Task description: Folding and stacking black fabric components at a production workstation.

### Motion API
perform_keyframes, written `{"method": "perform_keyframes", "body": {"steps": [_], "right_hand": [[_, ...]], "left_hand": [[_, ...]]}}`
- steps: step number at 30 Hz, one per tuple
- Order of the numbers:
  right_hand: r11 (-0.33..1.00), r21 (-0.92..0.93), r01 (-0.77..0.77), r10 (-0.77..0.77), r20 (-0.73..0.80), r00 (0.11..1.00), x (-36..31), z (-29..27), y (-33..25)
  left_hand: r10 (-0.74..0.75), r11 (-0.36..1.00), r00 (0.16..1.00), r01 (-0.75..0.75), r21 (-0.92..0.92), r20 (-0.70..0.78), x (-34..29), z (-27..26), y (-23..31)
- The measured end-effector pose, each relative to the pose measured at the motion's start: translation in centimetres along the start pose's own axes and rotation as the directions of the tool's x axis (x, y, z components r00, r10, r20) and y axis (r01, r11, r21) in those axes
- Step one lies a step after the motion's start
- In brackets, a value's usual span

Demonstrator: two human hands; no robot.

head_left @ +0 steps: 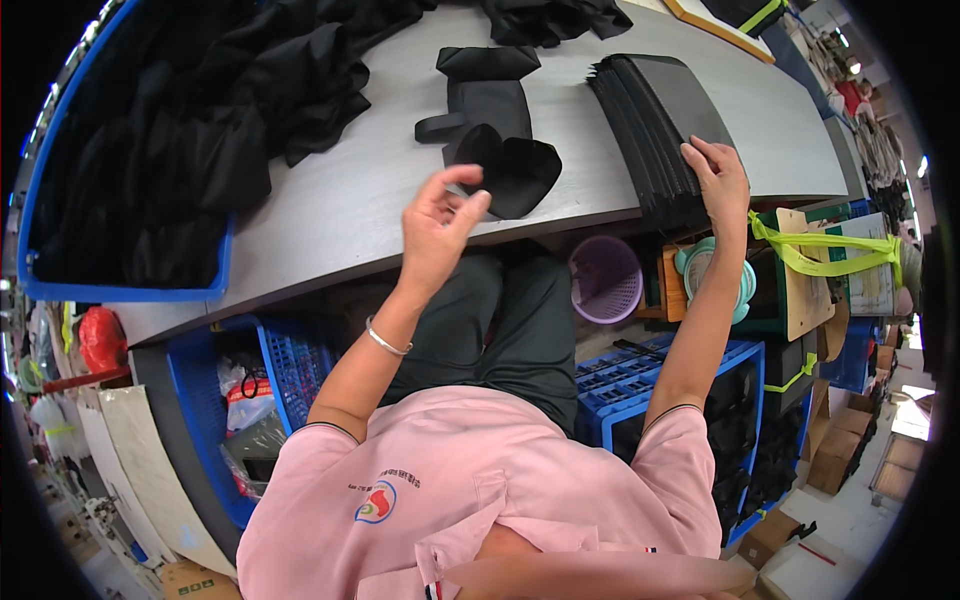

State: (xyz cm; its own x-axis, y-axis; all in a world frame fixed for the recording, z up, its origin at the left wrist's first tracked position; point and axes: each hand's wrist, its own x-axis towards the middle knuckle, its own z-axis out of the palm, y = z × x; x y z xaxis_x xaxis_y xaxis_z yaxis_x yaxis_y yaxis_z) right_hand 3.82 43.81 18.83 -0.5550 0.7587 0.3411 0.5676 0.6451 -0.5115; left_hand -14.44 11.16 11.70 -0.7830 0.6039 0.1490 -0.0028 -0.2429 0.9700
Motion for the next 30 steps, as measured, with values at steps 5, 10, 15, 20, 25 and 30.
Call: {"method": "perform_keyframes", "body": {"steps": [5, 10, 15, 20, 25, 30], "right_hand": [[0.936, -0.311, 0.164, -0.250, -0.259, 0.933, -4.9, 0.8, -5.0], [0.884, -0.127, 0.449, -0.467, -0.243, 0.850, -17.7, 3.5, -14.7], [0.853, 0.433, 0.291, -0.334, 0.024, 0.942, -25.3, 4.6, -16.1], [0.923, 0.383, -0.011, -0.020, 0.078, 0.997, -27.7, 5.6, -14.3], [0.957, 0.260, 0.125, -0.111, -0.070, 0.991, -28.7, 7.7, -13.9], [0.539, 0.730, -0.420, 0.135, 0.418, 0.899, -28.5, 6.9, -12.5]], "left_hand": [[-0.232, 0.903, 0.892, 0.345, -0.254, 0.387, -2.8, 1.8, -1.1], [-0.198, 0.776, 0.847, 0.443, -0.449, 0.494, -4.6, 3.3, -2.7], [-0.141, 0.548, 0.734, 0.617, -0.565, 0.665, -5.5, 0.3, -5.2], [-0.323, 0.587, 0.769, 0.620, -0.521, 0.551, -7.6, 0.3, -0.3], [-0.394, 0.619, 0.791, 0.604, -0.502, 0.467, -8.0, 0.8, 0.0], [-0.443, 0.789, 0.776, 0.575, -0.216, 0.450, -8.2, 0.8, -1.8]]}}
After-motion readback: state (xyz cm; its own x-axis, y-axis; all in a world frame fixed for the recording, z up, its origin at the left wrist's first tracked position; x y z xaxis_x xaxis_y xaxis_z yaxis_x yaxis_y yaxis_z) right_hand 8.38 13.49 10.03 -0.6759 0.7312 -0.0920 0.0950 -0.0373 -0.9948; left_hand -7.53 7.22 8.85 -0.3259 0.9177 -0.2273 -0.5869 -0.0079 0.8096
